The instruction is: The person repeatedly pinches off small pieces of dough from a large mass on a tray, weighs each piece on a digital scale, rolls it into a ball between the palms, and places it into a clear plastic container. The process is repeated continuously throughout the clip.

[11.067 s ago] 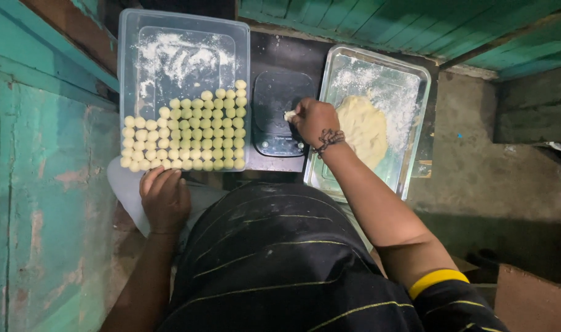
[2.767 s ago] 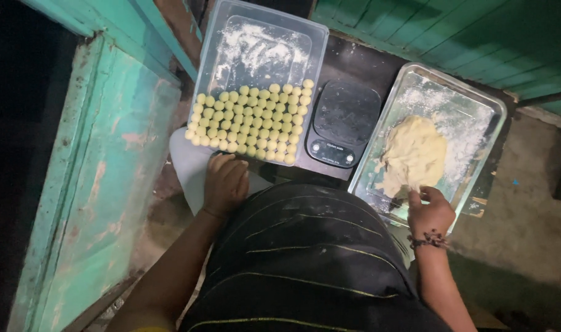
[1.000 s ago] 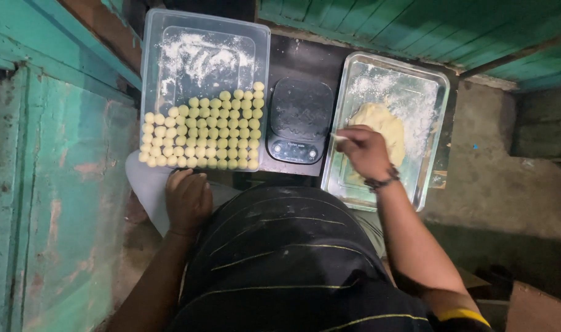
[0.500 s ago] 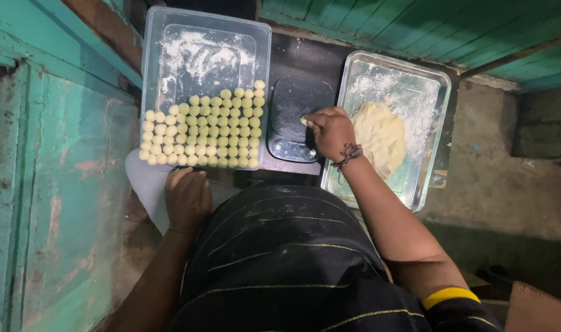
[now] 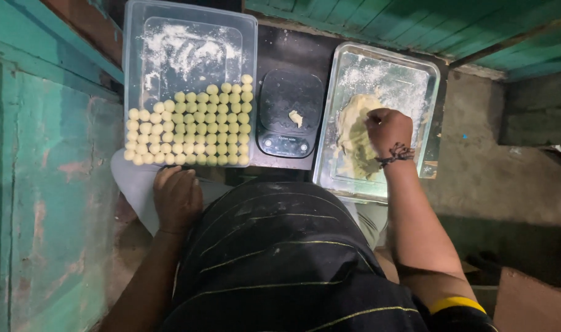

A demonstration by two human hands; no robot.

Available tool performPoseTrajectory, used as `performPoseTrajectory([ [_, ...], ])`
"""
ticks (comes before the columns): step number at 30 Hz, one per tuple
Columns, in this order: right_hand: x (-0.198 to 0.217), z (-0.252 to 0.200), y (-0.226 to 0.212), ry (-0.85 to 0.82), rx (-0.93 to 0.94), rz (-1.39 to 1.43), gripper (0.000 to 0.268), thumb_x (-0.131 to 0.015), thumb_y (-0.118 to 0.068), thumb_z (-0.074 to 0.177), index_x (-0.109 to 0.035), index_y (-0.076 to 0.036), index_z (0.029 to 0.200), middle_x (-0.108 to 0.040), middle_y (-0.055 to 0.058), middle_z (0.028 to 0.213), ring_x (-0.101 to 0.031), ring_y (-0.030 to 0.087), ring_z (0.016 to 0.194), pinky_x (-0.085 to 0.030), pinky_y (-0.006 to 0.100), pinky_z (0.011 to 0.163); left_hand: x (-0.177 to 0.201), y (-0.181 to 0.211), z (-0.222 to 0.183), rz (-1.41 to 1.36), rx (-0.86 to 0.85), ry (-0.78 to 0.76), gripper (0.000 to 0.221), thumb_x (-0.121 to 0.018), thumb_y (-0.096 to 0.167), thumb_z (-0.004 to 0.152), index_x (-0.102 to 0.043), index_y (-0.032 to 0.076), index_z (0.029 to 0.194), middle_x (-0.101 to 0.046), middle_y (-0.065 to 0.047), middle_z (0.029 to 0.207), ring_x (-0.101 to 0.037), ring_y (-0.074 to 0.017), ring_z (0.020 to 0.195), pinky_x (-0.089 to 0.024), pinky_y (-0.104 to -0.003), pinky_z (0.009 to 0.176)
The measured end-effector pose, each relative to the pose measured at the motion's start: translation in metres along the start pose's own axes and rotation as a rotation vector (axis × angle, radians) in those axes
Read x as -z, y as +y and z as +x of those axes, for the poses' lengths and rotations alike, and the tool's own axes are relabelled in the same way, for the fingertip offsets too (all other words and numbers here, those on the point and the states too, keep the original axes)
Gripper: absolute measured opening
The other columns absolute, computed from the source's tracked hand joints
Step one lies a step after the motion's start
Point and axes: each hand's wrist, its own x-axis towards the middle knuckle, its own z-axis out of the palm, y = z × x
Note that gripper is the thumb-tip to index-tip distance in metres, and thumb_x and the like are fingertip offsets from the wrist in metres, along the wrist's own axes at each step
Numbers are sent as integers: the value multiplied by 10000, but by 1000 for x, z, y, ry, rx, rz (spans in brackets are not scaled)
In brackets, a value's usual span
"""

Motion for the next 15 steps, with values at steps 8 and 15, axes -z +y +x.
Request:
performPoseTrajectory([
  [8,8,-40,-75,-380,-23,-361,143,-776,-224,857,-828,-224,990,-782,143,837,-774,361,847,-639,466,759,3,2,5,-25,-63,99,153,-619,233,1027,-714,121,1071,-709,-17,963,-683,-258,1129,-469,-480,1096],
  [15,-3,-34,-62,-355,-120,-223,195,-841,-240,787,-813,-145,956,-763,180,821,-763,405,857,-641,502,743,8,4,7,-11,-65,96,144,-627,213,1016,-718,111,1061,-715,-14,953,-689,-240,1139,-459,-466,1106],
])
